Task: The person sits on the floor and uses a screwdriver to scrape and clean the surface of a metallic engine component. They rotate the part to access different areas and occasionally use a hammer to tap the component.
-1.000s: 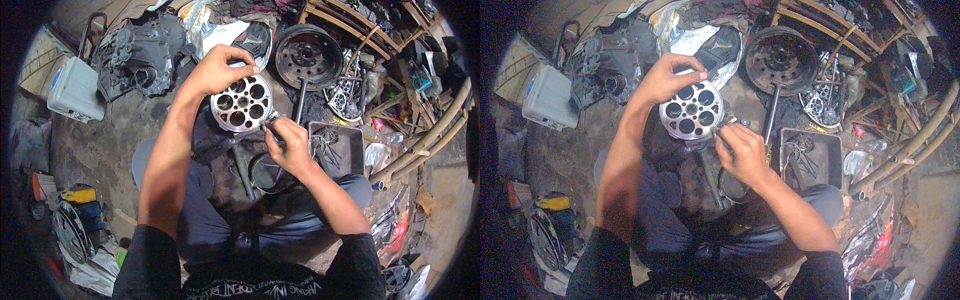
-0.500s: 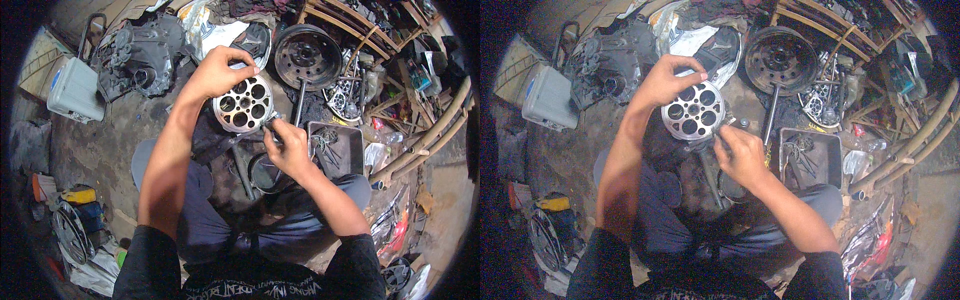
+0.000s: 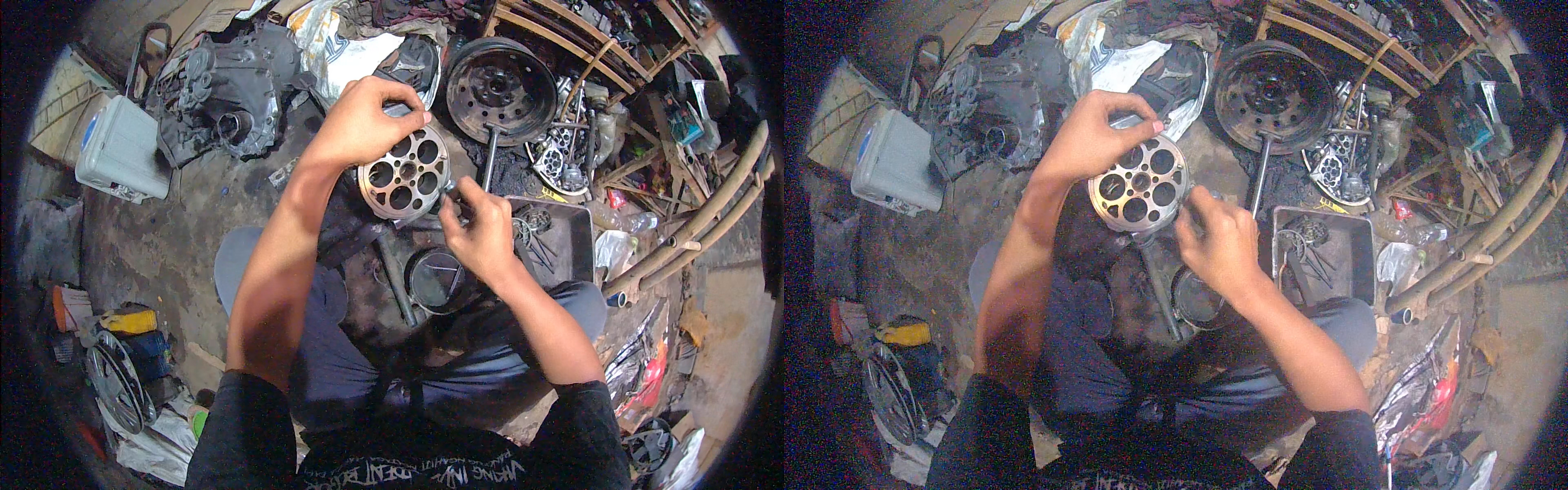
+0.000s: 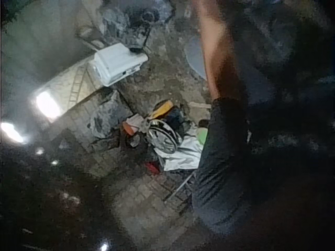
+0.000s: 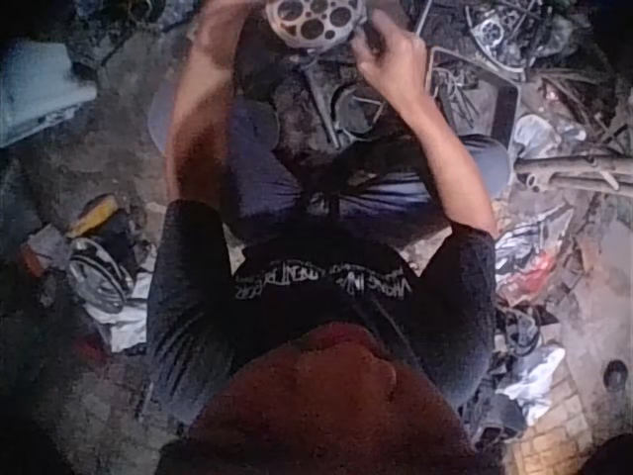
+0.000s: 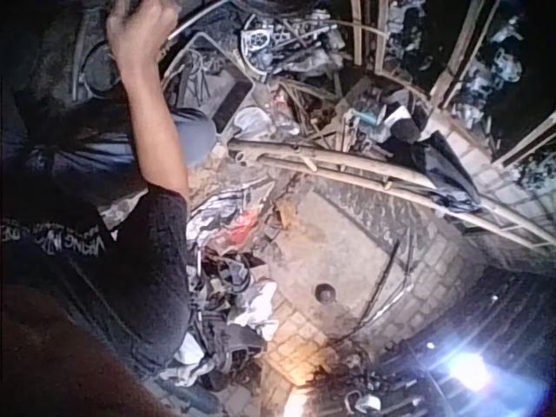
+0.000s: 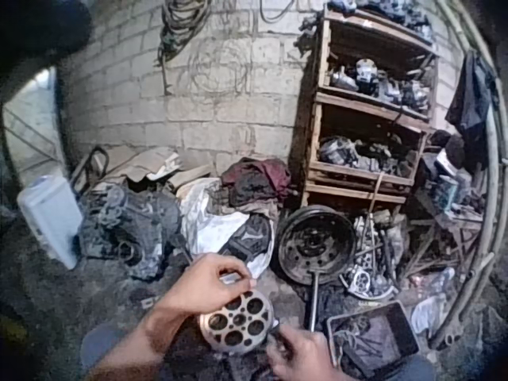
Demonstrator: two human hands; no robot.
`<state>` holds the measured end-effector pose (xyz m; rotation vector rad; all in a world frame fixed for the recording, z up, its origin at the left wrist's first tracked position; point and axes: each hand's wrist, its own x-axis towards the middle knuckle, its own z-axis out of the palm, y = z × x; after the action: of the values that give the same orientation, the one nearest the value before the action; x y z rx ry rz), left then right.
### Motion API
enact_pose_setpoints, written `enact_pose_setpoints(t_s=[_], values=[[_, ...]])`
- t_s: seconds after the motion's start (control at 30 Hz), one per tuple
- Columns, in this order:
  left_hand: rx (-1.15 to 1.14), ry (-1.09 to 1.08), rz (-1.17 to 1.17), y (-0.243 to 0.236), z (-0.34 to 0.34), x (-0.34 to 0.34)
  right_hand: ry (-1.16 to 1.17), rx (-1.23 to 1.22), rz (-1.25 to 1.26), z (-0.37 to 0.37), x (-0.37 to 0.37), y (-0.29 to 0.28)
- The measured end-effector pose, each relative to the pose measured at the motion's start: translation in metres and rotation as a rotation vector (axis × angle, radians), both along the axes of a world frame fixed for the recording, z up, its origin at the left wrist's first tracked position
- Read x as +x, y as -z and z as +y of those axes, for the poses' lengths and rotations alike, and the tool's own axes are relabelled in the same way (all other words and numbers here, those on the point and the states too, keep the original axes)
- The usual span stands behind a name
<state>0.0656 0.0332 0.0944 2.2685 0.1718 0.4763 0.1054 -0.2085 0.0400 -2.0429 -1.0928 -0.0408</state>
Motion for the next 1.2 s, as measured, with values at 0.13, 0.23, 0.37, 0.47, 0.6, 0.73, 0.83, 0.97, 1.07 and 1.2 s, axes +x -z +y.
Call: enact_pose_setpoints(t_s=[0.13, 0.23, 0.37, 0.47, 0.6, 0.73, 0.83, 0.97, 1.07, 1.2], values=[[0.010, -0.004, -0.020, 0.003, 0.003, 0.000, -0.115, -0.022, 0.105, -0.003, -0.017, -0.004], [0.051, -0.039, -0.018, 0.004, 0.000, 0.000, -0.089, -0.049, 0.177, -0.002, -0.010, -0.012], [0.039, -0.032, -0.017, 0.001, 0.001, 0.001, 0.033, 0.002, 0.028, 0.002, 0.016, -0.008], [0.049, -0.055, 0.019, -0.002, -0.002, -0.001, 0.032, -0.054, -0.079, 0.003, 0.000, -0.004], [0.028, -0.031, -0.012, 0.001, 0.003, -0.001, -0.183, -0.045, 0.053, -0.001, -0.018, 0.000], [0.026, -0.012, -0.072, 0.005, 0.009, 0.001, -0.103, -0.014, 0.054, 0.005, -0.006, -0.008], [-0.001, -0.034, -0.012, 0.000, 0.002, -0.002, 0.031, -0.059, 0.004, 0.002, 0.010, -0.011], [0.006, -0.033, -0.014, 0.005, 0.005, -0.001, -0.007, -0.093, -0.127, 0.005, -0.006, -0.006], [0.026, -0.078, -0.090, 0.008, 0.006, -0.001, -0.139, -0.007, 0.008, 0.003, -0.016, -0.005], [-0.038, -0.077, -0.066, 0.006, 0.009, -0.004, -0.092, 0.043, 0.038, 0.007, -0.007, -0.007]])
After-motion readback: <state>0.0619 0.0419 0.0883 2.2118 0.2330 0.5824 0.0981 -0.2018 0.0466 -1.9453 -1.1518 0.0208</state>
